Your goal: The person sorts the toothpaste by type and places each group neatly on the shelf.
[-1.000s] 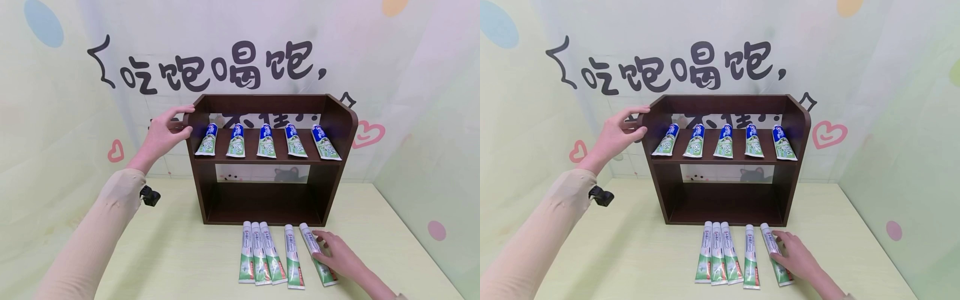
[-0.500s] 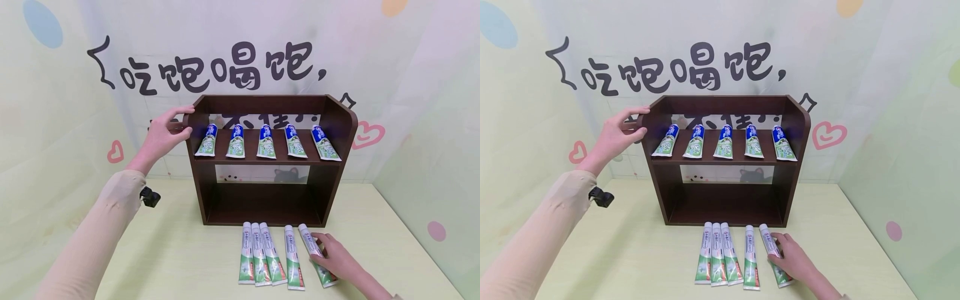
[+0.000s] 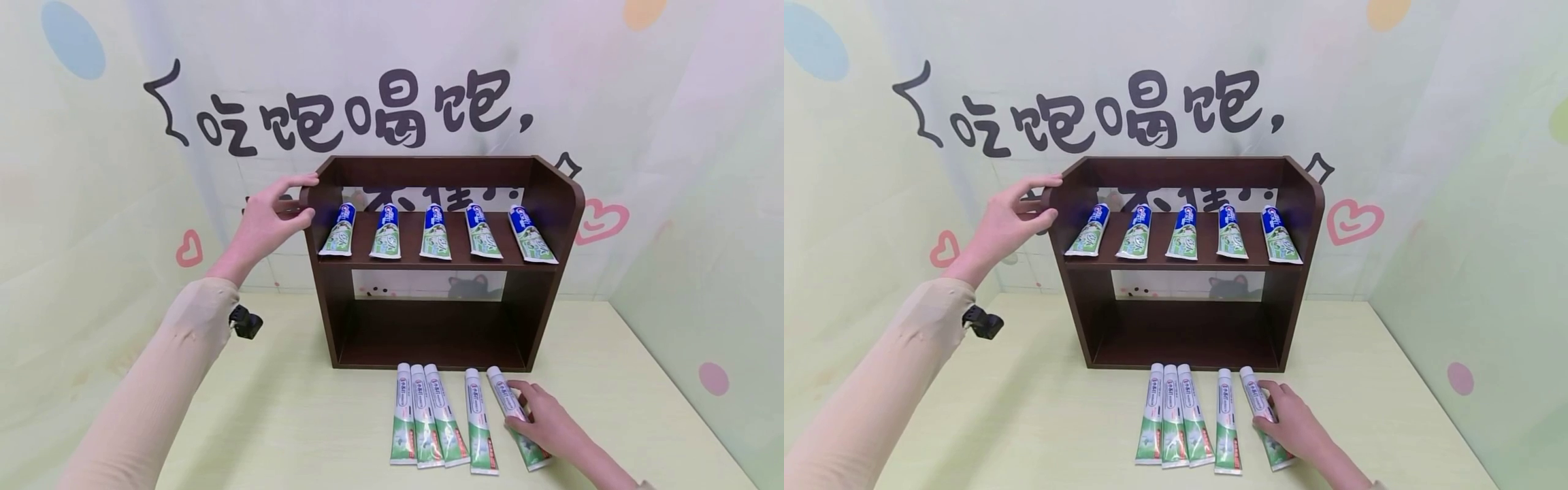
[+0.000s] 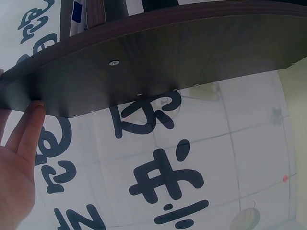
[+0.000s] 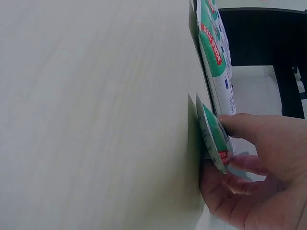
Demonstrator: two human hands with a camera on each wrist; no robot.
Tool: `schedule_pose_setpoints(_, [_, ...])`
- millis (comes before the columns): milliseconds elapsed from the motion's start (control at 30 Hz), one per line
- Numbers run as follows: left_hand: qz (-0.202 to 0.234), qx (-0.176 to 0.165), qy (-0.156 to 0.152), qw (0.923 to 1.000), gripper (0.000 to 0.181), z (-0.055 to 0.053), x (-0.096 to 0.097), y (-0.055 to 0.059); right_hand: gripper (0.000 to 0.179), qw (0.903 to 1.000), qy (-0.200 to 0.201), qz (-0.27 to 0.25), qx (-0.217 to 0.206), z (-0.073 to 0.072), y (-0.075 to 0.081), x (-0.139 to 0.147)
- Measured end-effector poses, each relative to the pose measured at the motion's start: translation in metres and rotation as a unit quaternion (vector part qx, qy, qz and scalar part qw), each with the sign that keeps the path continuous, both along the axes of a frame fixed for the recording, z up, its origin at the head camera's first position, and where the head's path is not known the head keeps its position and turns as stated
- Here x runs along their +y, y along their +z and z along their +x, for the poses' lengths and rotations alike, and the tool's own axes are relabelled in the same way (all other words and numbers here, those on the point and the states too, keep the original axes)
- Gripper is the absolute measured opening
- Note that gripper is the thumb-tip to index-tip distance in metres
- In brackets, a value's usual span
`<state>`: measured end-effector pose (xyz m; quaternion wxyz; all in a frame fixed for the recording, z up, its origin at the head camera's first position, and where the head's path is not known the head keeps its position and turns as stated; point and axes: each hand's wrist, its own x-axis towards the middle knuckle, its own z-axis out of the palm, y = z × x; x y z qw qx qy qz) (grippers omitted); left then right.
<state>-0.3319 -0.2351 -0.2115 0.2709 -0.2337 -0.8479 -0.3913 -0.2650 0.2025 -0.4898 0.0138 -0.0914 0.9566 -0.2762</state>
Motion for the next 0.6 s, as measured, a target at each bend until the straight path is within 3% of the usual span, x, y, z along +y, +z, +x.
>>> schedule_pose_setpoints(600, [-0.002, -0.002, 0.001, 1.0, 0.045, 0.0015, 0.0008, 0.0015, 0.069, 0.9998, 0.004, -0.01, -0.018, 0.0013, 0.0071, -0.0066])
